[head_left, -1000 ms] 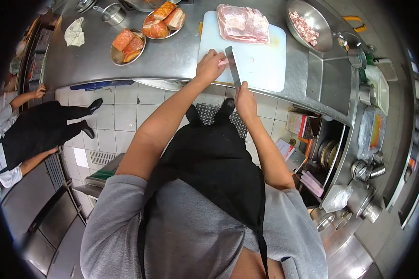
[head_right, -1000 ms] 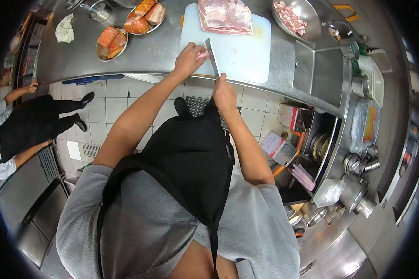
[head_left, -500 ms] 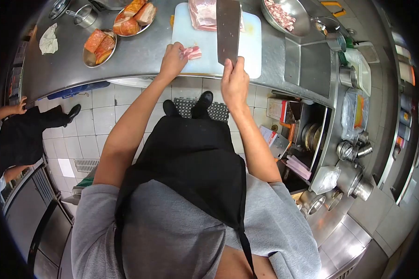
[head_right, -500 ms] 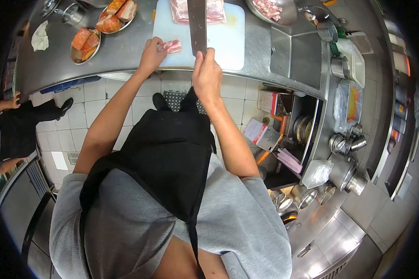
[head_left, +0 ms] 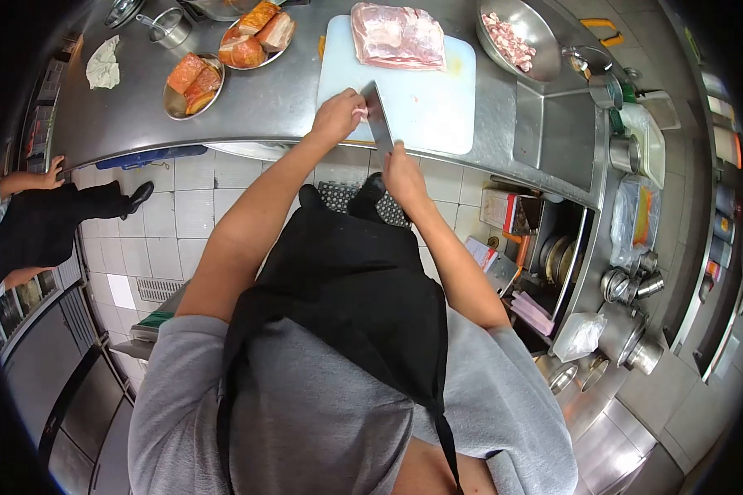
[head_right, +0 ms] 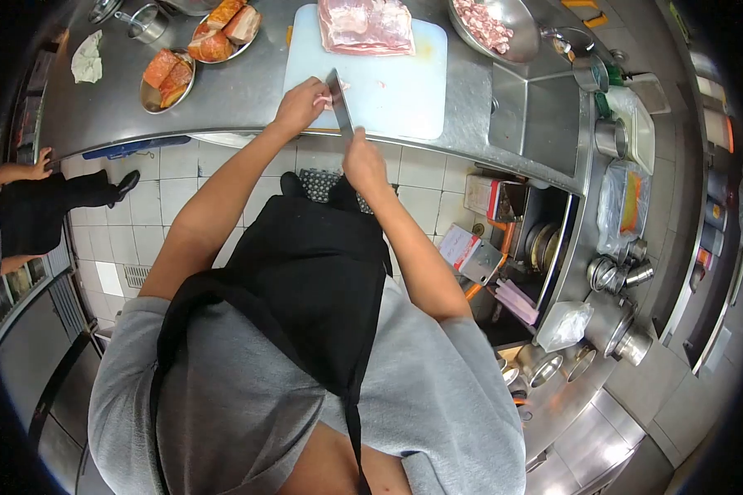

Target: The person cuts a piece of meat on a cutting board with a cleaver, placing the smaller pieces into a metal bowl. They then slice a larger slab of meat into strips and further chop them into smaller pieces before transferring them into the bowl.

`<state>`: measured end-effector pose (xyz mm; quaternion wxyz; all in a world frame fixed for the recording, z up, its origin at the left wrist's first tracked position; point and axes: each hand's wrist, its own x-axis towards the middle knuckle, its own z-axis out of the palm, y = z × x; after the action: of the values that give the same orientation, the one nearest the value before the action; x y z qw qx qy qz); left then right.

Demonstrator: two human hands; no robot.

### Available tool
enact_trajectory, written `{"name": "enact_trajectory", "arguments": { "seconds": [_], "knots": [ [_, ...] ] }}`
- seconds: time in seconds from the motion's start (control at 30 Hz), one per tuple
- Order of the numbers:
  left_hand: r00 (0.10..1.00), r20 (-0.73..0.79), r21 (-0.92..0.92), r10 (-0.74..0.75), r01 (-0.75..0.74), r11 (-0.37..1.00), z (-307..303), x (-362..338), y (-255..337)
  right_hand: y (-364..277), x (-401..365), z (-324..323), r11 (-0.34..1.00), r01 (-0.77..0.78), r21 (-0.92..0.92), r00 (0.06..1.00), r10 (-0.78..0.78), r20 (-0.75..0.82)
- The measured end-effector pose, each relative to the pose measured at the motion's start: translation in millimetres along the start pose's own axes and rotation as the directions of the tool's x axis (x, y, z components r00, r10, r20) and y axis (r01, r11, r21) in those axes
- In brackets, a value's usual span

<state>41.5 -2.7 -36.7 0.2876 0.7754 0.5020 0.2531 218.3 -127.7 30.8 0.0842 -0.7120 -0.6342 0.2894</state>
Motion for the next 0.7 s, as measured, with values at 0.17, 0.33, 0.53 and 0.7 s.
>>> {"name": "enact_trajectory", "arguments": {
  "seconds": [0.17,0.33,0.53,0.7],
  "knots": [
    [1.000,0.024,0.004,-0.007,0.006,1.000,0,-9,3,-1,67,7,0.995,-0.024,0.099,0.999,0.026,-0.024],
    [0.999,-0.017,-0.061,-0.041,0.040,0.997,-18,-14,0,21,40,-28,0.977,0.013,0.212,0.992,0.014,-0.127],
    [0.919,-0.181,-0.059,-0.350,0.345,0.937,-60,-39,1,-61,4,-95,0.938,0.298,0.178,0.836,-0.166,-0.523],
    [0.967,-0.184,-0.153,-0.178,0.151,0.977,-25,-34,12,-6,18,10,0.995,0.103,0.010,0.977,-0.099,-0.189]
  ]
}}
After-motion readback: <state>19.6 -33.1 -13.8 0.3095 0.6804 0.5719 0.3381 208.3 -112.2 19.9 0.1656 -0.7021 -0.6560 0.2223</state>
